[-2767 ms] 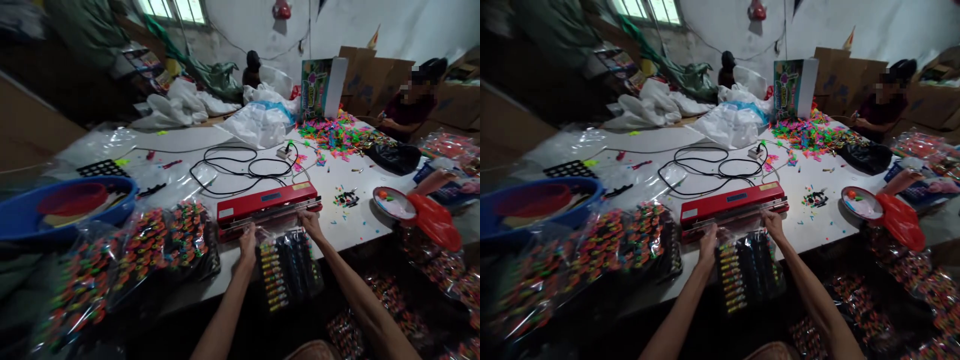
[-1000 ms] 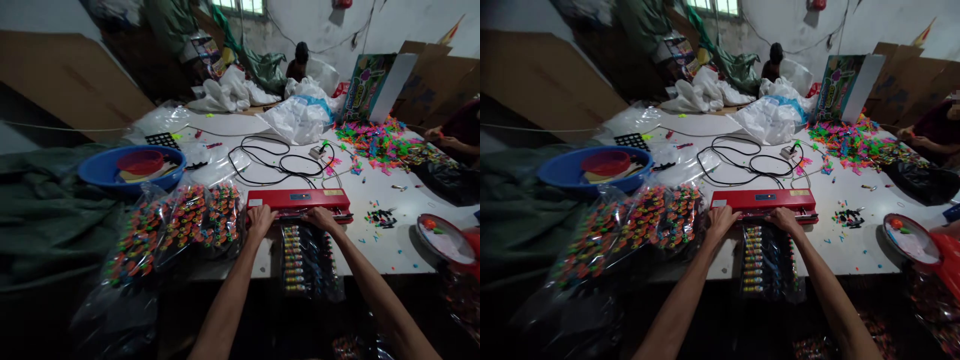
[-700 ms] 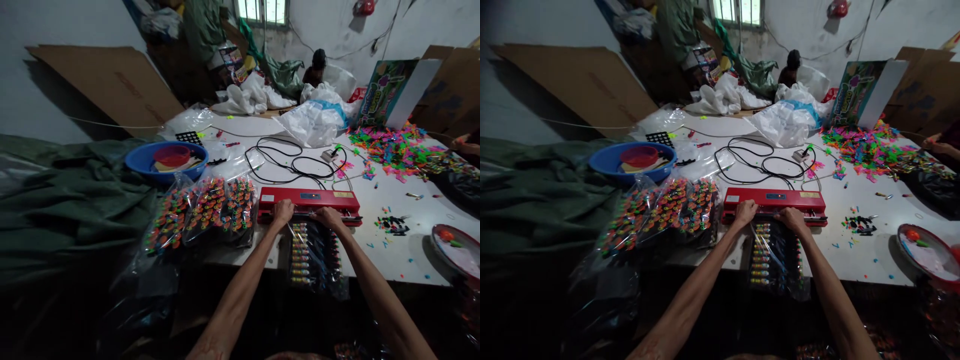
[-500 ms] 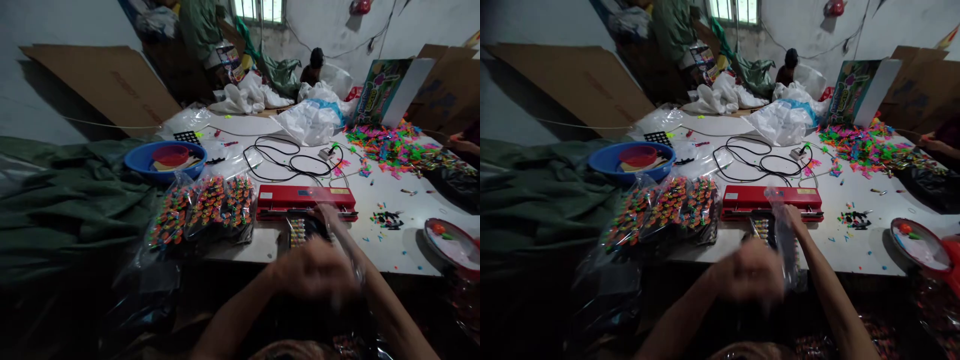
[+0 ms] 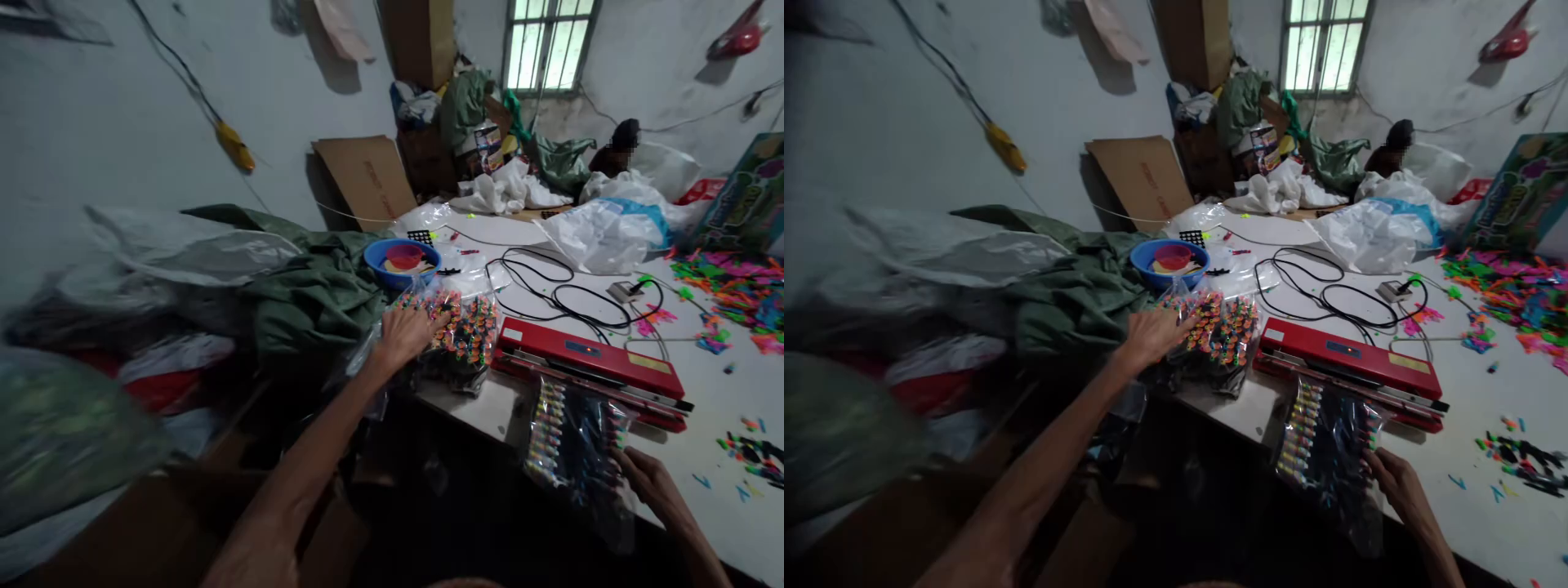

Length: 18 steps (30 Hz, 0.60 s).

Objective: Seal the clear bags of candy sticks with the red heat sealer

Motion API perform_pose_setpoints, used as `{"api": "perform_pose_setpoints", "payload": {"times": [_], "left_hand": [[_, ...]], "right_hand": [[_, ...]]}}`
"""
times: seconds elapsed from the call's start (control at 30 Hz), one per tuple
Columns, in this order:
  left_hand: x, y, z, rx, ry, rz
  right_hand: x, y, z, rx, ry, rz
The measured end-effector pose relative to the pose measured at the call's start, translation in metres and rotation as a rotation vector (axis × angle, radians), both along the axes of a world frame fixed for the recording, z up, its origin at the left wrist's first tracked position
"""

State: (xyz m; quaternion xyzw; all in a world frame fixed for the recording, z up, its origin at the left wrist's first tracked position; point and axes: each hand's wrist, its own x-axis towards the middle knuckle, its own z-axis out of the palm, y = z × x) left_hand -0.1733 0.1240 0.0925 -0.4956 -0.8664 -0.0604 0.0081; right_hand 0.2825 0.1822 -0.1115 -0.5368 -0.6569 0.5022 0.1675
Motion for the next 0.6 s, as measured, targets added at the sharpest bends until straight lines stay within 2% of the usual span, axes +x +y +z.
{"api": "perform_pose_setpoints", "payload": {"times": [0.07,0.13,0.23,0.33,0.47,0.6], "left_hand": [[-0.020,0.036,0.004,-0.137,0.067,0.048],[-0.036,0.053,0.001,-0.233,0.072,0.058],[-0.048,0.050,-0.007,-0.241,0.101,0.083],[-0.052,0.039,-0.015,-0.233,0.084,0.113],[-0.060,0.039,-0.027,-0.226,0.006,0.142],[-0.065,0.046,-0.035,-0.210,-0.050,0.092]], "right_hand": [[-0.009,0.000,0.018,0.022,0.026,-0.008],[-0.015,0.002,0.036,0.052,0.064,-0.014],[-0.030,0.007,0.057,0.089,0.099,0.001],[-0.056,0.012,0.071,0.132,0.154,0.086],[-0.086,0.016,0.078,0.244,0.187,0.155],[-0.095,0.015,0.081,0.318,0.174,0.150]]}}
